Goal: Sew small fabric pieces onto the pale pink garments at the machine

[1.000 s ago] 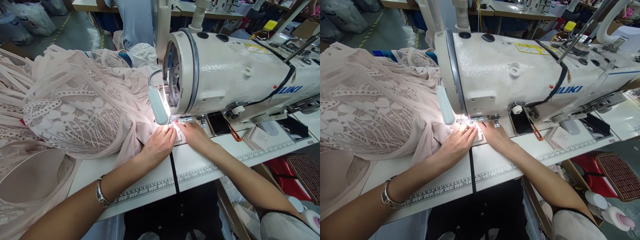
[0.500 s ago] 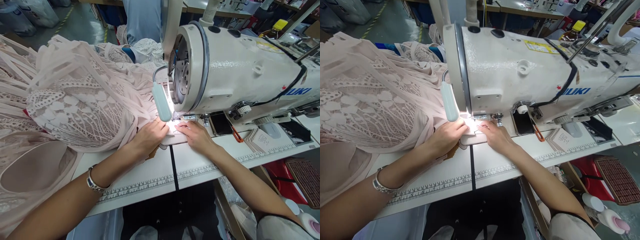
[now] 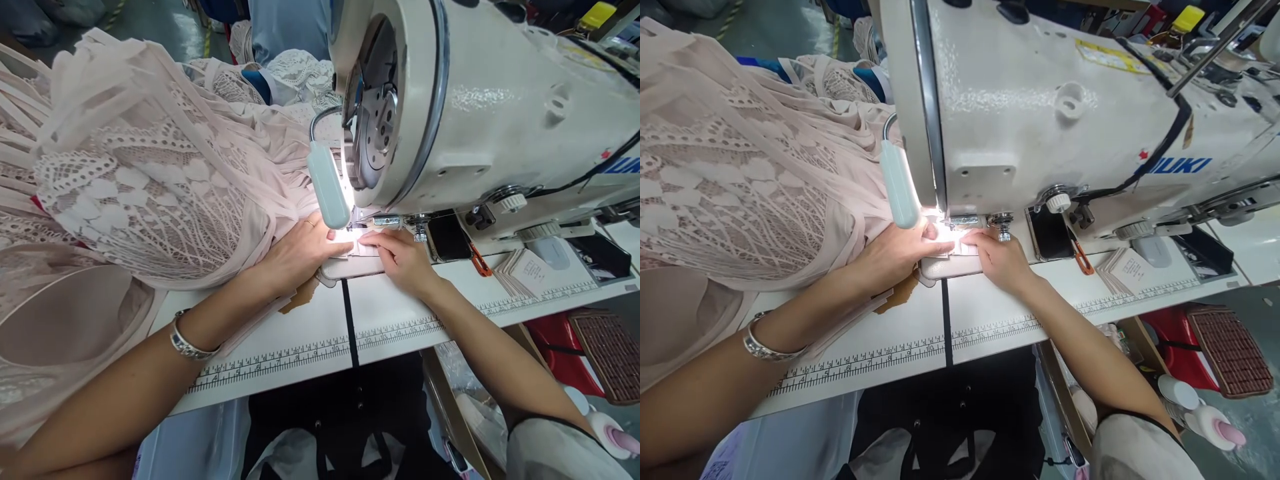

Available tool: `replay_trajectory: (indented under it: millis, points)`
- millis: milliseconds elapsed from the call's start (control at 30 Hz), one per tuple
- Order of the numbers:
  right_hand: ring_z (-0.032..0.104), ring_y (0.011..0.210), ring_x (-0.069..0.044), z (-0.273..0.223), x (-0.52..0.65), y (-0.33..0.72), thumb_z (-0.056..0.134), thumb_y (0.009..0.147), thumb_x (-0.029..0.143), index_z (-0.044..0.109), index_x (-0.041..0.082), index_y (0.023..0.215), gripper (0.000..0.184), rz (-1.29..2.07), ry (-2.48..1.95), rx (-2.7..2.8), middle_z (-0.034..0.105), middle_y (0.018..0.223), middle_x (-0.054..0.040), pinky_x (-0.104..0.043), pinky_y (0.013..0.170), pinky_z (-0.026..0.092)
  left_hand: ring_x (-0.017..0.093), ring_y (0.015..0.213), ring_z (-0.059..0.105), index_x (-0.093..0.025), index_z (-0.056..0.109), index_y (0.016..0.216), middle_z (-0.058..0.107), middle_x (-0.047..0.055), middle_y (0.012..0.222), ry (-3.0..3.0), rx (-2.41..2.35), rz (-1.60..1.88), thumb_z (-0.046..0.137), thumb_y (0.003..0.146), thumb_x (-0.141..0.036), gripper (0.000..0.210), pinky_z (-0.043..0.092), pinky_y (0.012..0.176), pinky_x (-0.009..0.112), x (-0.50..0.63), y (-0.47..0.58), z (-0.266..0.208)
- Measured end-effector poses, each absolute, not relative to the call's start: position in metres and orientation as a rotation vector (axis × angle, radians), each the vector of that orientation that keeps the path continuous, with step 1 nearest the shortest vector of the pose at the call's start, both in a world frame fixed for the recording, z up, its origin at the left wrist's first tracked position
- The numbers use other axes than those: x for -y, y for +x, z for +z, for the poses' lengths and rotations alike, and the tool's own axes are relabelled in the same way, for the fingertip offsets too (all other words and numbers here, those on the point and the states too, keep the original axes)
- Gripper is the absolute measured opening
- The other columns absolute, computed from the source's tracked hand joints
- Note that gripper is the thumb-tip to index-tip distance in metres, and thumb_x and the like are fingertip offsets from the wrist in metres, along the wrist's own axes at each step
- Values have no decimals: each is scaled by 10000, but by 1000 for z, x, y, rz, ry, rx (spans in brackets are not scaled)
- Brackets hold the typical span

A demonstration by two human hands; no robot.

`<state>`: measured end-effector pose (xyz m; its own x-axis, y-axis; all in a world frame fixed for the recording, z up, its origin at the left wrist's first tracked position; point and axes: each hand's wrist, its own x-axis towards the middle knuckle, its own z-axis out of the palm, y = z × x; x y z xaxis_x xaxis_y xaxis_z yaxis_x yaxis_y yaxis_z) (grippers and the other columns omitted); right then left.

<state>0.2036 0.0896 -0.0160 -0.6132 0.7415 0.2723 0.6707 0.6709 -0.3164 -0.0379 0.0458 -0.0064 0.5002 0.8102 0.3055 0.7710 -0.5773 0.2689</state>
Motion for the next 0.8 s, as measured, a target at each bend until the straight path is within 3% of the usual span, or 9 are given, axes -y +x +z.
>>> replay_trajectory:
  millis: [133, 367, 667, 800]
  points:
    - [682, 1084, -211, -14, -91, 204, 387, 942, 93, 757, 295, 1084, 445, 321, -1039, 2491, 772, 1102, -7, -399, 894, 563, 229, 984, 638, -198, 696, 1116, 716, 83, 1100, 2758, -1198, 609, 529, 938, -78, 272, 505, 754, 341, -47, -40, -9]
    - [701, 925, -177, -15, -94, 204, 425, 926, 88, 757, 263, 951, 376, 417, -838, 2497, 779, 967, 0, -345, 813, 548, 179, 815, 622, -124, 685, 968, 737, 94, 951, 3015, -1143, 600, 406, 924, 48, 331, 540, 735, 298, -40, -35, -6]
    - [664, 957, -195, -12, -92, 206, 459, 889, 69, 776, 270, 990, 389, 380, -718, 2566, 746, 973, -23, -337, 762, 522, 195, 876, 639, -121, 673, 955, 726, 99, 946, 2960, -1139, 638, 364, 969, 23, 341, 567, 769, 318, -37, -31, -9]
    - [631, 928, -200, -9, -91, 206, 491, 914, 83, 779, 259, 966, 341, 321, -593, 2624, 727, 920, -30, -339, 734, 519, 222, 980, 658, -120, 646, 1030, 722, 101, 1063, 2867, -1206, 592, 440, 864, 80, 331, 565, 808, 338, -34, -33, -7]
